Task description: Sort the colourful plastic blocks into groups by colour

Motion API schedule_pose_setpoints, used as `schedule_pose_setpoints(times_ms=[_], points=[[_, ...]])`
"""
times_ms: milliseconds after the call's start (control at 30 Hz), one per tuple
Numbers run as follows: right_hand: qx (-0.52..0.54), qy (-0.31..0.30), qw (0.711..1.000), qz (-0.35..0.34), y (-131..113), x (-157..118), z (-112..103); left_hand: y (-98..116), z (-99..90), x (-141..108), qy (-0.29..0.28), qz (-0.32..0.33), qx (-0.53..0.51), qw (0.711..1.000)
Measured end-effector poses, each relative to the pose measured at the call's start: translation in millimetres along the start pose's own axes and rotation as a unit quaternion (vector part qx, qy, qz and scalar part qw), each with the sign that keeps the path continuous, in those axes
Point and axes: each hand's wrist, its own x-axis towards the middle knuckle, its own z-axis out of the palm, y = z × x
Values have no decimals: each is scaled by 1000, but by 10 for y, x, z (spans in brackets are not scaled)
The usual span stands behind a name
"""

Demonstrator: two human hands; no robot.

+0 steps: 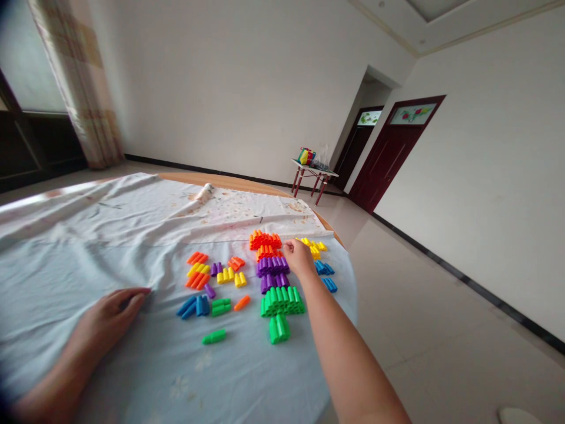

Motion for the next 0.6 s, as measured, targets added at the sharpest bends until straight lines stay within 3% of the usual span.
schedule_pose_setpoints(times_ms=[67, 133, 267, 433, 600], points=[[38, -15, 998, -47, -301, -89, 54, 21, -11, -9, 4, 3, -6, 1000], [61, -68, 990, -103, -613, -202, 179, 41, -20, -18, 6, 2, -10, 1000], [-9, -156, 975, -155, -1072, -369, 556, 46, -14, -29, 18, 10, -11, 1000], [-155, -165, 965, -135, -1272, -373, 968, 22, 4, -39, 31, 19, -16, 999], [-197, -168, 959, -112, -1322, -319, 1188, 30, 2, -43, 27, 18, -19, 999]])
